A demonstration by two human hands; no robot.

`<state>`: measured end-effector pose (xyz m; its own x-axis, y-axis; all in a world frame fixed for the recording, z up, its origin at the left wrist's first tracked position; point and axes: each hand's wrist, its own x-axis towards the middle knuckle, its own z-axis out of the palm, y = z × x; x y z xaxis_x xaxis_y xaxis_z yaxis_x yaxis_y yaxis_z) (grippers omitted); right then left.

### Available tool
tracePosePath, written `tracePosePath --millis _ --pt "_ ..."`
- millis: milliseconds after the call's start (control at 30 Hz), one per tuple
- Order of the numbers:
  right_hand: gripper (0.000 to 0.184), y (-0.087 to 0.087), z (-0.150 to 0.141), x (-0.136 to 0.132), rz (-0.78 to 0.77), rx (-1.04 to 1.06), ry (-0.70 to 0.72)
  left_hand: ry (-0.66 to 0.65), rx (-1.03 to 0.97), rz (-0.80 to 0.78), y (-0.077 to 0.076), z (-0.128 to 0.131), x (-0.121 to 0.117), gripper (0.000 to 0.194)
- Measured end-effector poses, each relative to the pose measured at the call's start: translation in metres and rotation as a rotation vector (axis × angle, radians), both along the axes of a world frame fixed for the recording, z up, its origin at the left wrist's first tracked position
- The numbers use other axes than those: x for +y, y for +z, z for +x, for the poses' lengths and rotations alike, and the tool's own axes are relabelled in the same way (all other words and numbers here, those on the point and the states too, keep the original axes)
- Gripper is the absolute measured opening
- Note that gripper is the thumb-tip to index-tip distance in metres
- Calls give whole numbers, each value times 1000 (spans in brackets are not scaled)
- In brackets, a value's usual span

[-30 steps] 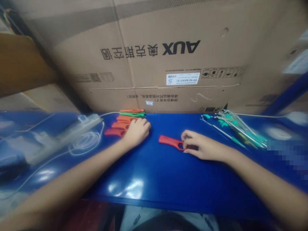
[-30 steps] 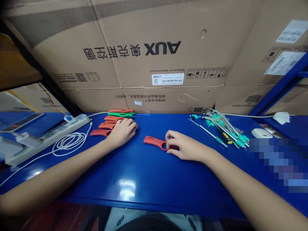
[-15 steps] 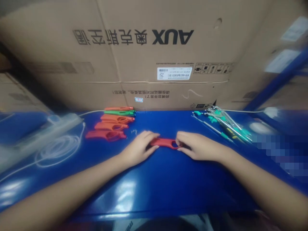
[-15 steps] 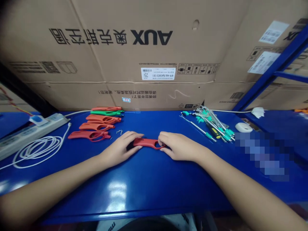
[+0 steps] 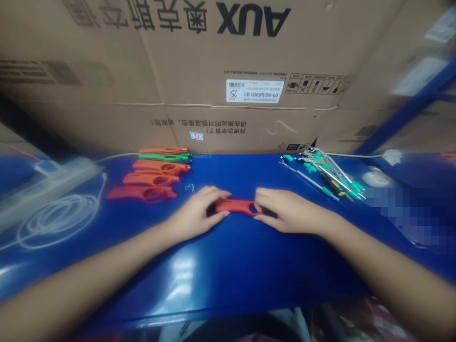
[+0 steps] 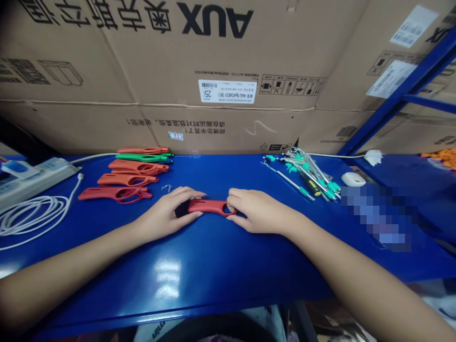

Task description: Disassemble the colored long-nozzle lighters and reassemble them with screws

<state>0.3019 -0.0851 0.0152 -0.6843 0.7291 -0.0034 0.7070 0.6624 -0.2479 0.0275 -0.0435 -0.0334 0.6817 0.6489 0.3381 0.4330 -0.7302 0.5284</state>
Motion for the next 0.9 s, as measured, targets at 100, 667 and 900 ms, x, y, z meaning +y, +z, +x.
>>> tracePosePath --millis 100,667,900 --pt "11 -1 2 0 -16 35 -10 6 -13 -10 0 0 0 35" --pt "13 -1 -3 0 47 -40 -95 53 -68 -71 -4 0 3 43" --pt "13 -9 3 6 167 324 -309 108 -104 -123 -2 2 3 44"
